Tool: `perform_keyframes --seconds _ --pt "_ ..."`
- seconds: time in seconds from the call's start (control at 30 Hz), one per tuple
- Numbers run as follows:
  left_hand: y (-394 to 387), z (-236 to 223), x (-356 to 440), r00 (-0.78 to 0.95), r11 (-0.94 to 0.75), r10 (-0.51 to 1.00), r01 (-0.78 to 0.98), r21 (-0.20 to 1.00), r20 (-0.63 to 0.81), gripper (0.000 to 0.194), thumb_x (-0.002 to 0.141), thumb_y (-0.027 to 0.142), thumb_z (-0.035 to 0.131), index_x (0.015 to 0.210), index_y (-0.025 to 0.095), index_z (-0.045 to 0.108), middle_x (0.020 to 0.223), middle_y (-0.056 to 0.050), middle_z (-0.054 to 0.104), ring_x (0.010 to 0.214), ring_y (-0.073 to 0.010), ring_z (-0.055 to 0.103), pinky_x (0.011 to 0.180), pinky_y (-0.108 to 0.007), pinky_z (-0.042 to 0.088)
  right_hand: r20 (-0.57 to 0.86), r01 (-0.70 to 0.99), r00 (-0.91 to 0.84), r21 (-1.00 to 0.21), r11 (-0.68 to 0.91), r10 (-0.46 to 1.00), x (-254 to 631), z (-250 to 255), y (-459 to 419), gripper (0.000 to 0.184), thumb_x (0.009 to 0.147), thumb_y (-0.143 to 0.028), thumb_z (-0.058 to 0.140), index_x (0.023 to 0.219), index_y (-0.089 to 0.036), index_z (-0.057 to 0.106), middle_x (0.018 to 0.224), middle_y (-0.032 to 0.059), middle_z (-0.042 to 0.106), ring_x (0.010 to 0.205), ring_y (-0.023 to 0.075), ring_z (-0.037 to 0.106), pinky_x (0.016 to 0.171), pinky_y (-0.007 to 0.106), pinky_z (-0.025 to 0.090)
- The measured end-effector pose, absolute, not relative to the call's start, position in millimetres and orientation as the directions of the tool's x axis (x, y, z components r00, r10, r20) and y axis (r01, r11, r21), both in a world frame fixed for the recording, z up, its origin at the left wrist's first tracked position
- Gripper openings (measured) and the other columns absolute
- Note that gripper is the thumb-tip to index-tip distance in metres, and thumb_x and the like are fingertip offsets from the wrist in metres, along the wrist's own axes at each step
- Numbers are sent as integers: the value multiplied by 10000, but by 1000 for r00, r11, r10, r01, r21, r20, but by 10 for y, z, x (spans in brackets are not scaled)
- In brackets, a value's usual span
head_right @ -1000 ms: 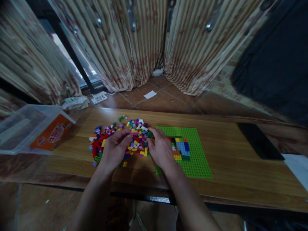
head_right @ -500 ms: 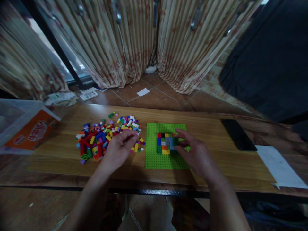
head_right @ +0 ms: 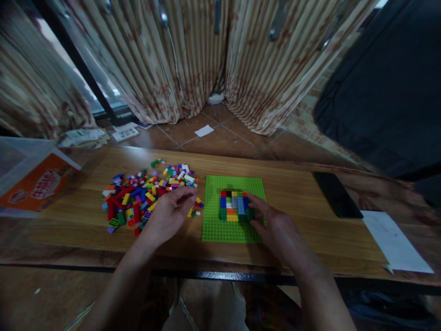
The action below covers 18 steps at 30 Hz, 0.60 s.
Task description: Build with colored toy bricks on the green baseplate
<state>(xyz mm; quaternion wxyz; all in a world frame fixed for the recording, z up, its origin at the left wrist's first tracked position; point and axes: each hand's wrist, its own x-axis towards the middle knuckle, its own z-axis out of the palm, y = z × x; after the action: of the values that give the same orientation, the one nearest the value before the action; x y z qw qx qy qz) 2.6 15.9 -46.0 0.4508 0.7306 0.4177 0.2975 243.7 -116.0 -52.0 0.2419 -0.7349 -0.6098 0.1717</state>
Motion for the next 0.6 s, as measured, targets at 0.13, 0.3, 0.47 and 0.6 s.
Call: perform_keyframes --seconds 0.13,0.3,0.47,0.6 --pt "167 -492 44 476 -242 878 339 909 56 201 868 207 526 994 169 678 880 -32 728 800 -160 681 740 -270 526 54 803 206 -580 -137 977 2424 -558 -1151 596 785 -188 556 1372 -261 486 1185 57 699 823 208 724 789 396 602" --pt "170 -533 44 483 -265 873 347 900 71 211 879 215 518 1009 175 679 887 -32 727 788 -158 678 741 -281 530 40 768 252 -616 -175 967 2500 -614 -1161 588 790 -245 575 1369 -242 471 1165 73 699 851 220 721 809 416 591" --pt "168 -533 46 484 -272 873 375 886 63 222 884 222 512 1020 168 678 872 -39 724 778 -164 677 722 -283 525 -47 663 355 -691 -287 934 2607 -642 -1191 592 770 -300 615 1342 -226 485 1114 81 704 844 220 718 779 397 585" --pt "163 -535 58 488 -298 869 397 868 76 220 886 234 512 1014 170 679 873 -42 727 777 -168 676 728 -288 521 -116 594 398 -724 -352 910 2627 -638 -1192 513 779 -369 626 1264 -215 552 994 67 726 837 218 708 776 378 565"
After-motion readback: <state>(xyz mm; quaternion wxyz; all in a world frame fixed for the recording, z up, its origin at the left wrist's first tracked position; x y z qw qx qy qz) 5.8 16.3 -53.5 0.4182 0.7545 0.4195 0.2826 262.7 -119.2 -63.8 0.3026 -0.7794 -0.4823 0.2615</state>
